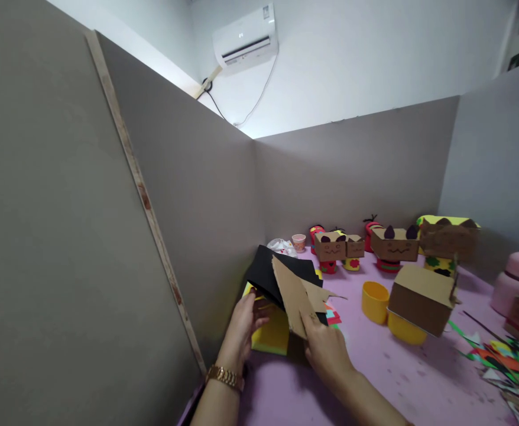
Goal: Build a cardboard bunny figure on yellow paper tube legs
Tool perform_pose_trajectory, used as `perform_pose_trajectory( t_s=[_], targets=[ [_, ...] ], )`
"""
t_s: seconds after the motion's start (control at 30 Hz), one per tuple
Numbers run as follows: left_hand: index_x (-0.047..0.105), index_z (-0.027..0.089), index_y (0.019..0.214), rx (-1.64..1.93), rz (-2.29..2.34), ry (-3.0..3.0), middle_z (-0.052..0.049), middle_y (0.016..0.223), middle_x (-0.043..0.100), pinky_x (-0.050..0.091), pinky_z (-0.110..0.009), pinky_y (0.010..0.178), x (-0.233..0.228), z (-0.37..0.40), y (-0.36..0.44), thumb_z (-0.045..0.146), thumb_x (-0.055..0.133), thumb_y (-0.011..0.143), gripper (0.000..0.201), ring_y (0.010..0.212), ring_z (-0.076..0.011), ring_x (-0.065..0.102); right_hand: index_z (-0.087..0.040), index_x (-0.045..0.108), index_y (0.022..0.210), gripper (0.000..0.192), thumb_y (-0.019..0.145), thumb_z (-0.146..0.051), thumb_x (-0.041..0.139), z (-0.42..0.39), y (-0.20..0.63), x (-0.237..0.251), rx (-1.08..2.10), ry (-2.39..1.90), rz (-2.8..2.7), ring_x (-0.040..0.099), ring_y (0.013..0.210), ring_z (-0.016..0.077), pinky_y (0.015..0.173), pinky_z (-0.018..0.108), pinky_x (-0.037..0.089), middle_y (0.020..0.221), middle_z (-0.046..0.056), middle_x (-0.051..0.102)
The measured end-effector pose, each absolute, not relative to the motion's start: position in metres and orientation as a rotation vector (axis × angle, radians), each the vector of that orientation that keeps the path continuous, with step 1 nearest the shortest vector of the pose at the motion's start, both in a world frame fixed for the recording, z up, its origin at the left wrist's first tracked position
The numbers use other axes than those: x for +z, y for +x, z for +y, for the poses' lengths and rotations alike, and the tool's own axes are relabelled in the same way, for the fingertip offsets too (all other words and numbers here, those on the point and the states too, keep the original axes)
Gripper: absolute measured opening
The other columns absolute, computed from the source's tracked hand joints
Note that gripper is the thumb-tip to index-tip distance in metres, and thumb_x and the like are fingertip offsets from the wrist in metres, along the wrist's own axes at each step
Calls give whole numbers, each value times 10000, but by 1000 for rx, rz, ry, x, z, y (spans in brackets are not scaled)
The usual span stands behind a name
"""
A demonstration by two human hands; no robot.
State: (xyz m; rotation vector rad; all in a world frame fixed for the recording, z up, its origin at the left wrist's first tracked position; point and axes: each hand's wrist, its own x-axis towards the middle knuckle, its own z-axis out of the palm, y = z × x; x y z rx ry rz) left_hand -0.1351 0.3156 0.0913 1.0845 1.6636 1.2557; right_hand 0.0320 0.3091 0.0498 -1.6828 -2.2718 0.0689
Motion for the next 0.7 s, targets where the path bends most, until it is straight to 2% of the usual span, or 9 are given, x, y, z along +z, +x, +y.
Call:
perform_pose_trajectory(
  t_s=[0.1,0.17,0.27,0.37,0.47,0.57,0.7],
  targets=[
    [503,94,1216,1112,1999,1293,-131,1189,616,476,-404,934,84,313,-154,263,367,984,318,1049,-193,621,-157,437,1389,645,765,-13,506,311,38,54,111,-1722,-2233,699,870,275,656,322,477,1163,131,687],
    [554,91,1165,899,2229,1435,-125,1172,625,417,-463,999,74,311,-163,173,478,931,259,1110,-222,587,-153,397,1421,645,795,-22,480,311,41,55,135,-1731,-2215,698,875,287,664,340,484,1145,119,697],
    [612,94,1057,564,2440,1592,-91,1012,676,452,-469,950,60,311,-165,141,499,916,186,1011,-219,632,-154,382,1433,637,814,-26,465,310,42,55,164,-1733,-2200,696,894,299,685,351,488,1138,115,702],
    [610,92,1051,388,2566,1718,-88,1020,669,486,-412,901,53,318,-160,138,480,927,185,993,-198,631,-159,414,1415,606,825,-33,463,310,43,54,191,-1730,-2190,691,923,300,705,353,491,1160,116,693],
    [593,92,1083,315,2656,1806,-94,1049,655,490,-394,883,51,329,-155,201,497,929,212,1014,-201,614,-164,450,1392,576,829,-42,467,311,44,53,209,-1731,-2177,693,923,294,719,356,492,1145,121,700],
    [568,93,1130,291,2745,1826,-112,1076,632,497,-390,844,49,338,-153,338,564,895,340,1024,-225,598,-164,455,1388,576,825,-44,472,311,45,53,219,-1723,-2166,691,929,292,730,358,494,1155,114,697],
    [572,102,1095,299,2792,1882,-117,1119,591,475,-395,856,46,342,-148,430,600,849,411,1071,-246,553,-165,449,1391,618,793,-14,481,310,44,54,242,-1718,-2161,679,972,281,749,336,493,1207,101,674]
  ],
)
